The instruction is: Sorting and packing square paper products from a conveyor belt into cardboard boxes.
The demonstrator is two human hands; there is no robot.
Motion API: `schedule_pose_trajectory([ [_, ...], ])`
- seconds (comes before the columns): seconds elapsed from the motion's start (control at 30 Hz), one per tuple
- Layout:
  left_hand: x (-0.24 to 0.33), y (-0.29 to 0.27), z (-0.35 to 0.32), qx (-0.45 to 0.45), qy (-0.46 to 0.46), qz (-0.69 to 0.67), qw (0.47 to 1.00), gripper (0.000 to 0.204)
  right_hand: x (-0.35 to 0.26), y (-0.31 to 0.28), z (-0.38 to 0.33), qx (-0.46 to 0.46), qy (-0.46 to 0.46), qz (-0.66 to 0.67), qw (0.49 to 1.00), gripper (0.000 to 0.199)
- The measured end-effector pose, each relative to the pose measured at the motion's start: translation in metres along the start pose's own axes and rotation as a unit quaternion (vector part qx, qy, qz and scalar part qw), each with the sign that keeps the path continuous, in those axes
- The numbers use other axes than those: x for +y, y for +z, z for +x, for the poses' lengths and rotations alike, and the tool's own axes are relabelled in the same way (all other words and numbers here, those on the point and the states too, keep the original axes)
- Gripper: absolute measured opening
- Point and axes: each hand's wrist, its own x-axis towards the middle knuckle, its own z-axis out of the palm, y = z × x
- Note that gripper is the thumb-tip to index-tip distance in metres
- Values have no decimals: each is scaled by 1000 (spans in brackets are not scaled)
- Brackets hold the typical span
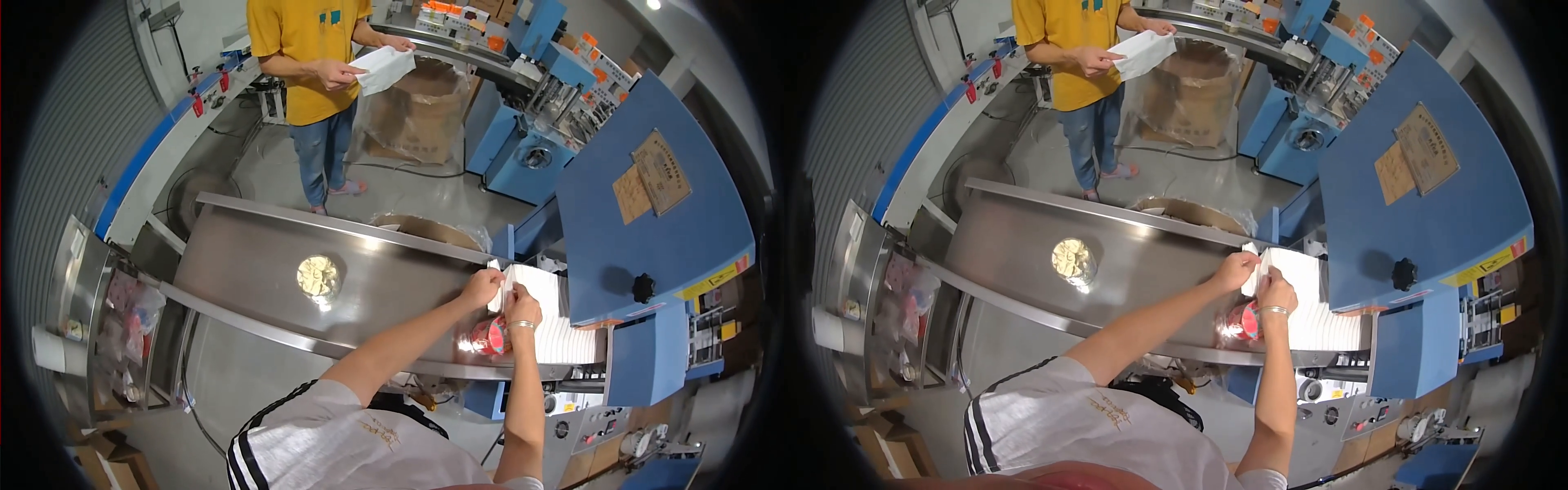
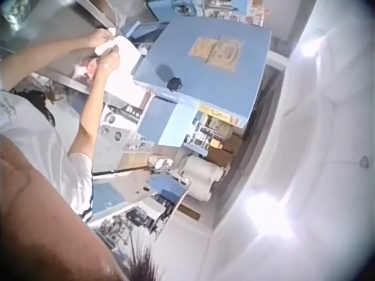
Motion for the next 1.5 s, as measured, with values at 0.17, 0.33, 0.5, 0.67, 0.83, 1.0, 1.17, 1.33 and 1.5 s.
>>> schedule_pose_trajectory([
  [0.17, 26, 1, -15, -3, 4, 28, 1000, 22, 12, 0, -5, 8, -8, -1, 1000, 22],
  [0.33, 12, 12, -23, 23, 5, 3, 1000, 41, 15, -2, -14, 5, 11, 9, 1000, 22],
  [0.5, 52, -7, -25, 6, -82, 25, 996, 86, 9, -3, -6, -31, 13, 33, 999, 59],
  [0.67, 9, -4, -5, 85, -59, -19, 994, 51, -1, -2, 5, 0, 14, 20, 1000, 26],
  [0.83, 22, 9, -10, -6, -170, -174, 970, 30, 14, 0, 2, 21, 20, 10, 1000, 22],
  [1.0, 21, 15, -9, 31, -156, -186, 970, 23, 13, 0, 6, 19, 17, -8, 1000, 20],
  [1.17, 20, 31, -13, 57, -30, 136, 989, 35, 34, 10, 1, 16, -20, 43, 999, 46],
  [1.33, 4, 40, 13, -9, -81, -6, 997, 40, 19, -14, -7, -1, -47, -21, 999, 40],
  [1.5, 23, 16, 17, 30, -69, 64, 995, 41, 13, -4, -6, 28, -87, -26, 995, 28],
])
